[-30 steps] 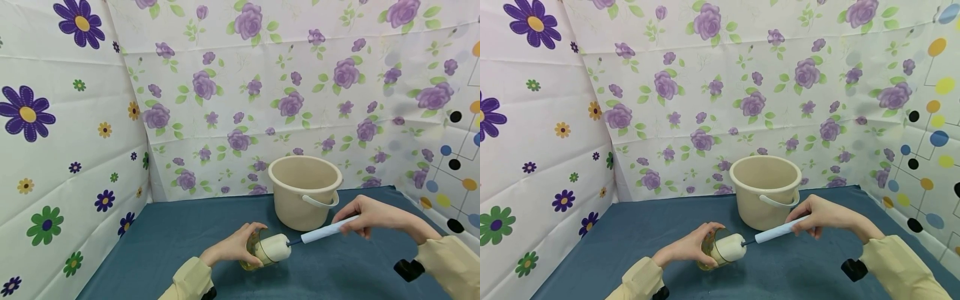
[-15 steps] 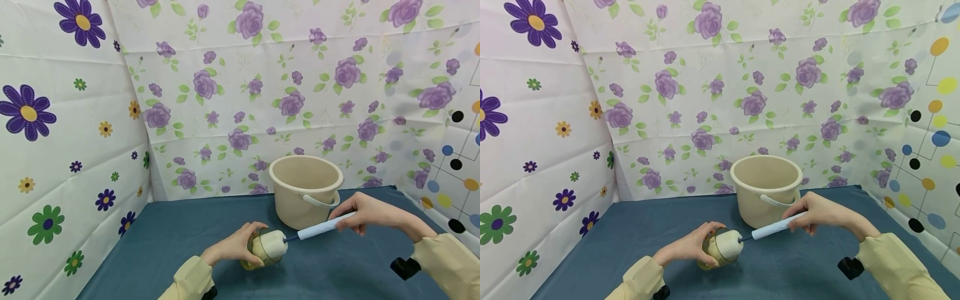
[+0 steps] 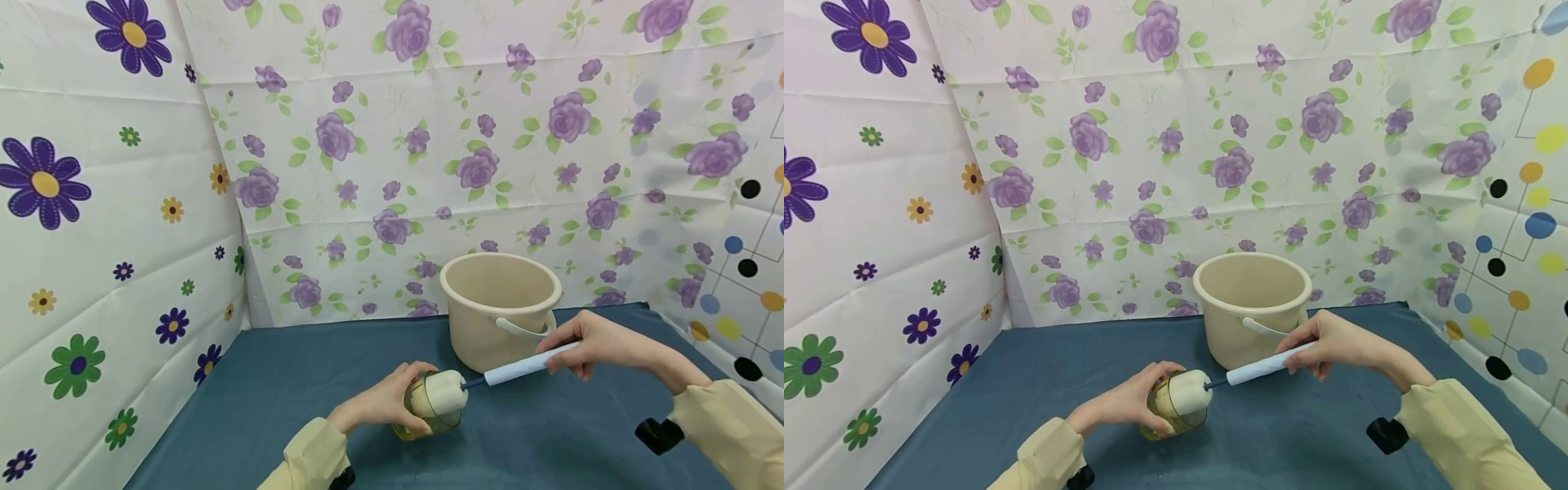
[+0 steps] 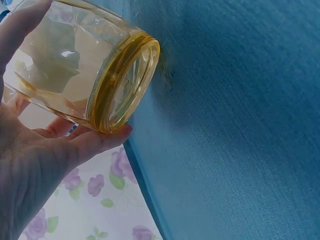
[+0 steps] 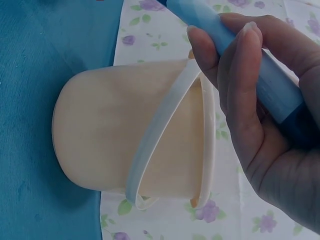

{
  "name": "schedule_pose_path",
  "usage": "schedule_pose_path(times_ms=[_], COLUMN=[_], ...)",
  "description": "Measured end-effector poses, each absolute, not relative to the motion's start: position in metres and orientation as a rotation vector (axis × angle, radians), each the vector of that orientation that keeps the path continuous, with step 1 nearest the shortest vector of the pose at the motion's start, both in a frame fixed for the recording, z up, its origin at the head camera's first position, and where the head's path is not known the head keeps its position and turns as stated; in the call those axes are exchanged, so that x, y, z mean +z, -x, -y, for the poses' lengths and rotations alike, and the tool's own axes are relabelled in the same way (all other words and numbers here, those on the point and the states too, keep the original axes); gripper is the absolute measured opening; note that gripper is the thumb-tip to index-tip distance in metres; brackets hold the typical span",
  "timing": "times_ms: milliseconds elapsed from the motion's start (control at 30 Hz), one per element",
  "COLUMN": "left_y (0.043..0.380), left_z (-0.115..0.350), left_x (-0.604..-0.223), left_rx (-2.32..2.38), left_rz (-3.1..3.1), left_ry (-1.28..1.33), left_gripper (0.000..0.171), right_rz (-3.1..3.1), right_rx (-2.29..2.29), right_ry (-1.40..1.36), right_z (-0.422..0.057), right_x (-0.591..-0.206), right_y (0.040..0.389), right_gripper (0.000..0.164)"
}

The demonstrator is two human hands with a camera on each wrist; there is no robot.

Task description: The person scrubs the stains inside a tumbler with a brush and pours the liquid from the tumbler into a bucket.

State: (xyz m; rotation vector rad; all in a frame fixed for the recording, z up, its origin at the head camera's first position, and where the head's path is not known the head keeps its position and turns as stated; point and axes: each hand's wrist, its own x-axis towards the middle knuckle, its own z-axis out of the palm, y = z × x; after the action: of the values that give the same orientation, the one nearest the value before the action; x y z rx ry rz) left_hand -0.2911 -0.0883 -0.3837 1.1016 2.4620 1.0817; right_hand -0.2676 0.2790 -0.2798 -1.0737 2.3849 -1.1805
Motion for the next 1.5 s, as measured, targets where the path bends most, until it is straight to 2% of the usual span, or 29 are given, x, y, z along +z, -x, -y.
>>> schedule_pose_path(times_ms=[1500], left_y=[0.2917], left_z=[0.0874], left_x=[-0.3858], left_rx=[1.049], left_rz=[-2.484], left_ry=[-1.135], left_gripper=[0.078], right_rz=[-2.31], right_rx=[-1.18], right_ry=[1.111], right_z=[-0.286], right_x=[-0.2813], right_y=[0.2629], right_gripper=[0.02])
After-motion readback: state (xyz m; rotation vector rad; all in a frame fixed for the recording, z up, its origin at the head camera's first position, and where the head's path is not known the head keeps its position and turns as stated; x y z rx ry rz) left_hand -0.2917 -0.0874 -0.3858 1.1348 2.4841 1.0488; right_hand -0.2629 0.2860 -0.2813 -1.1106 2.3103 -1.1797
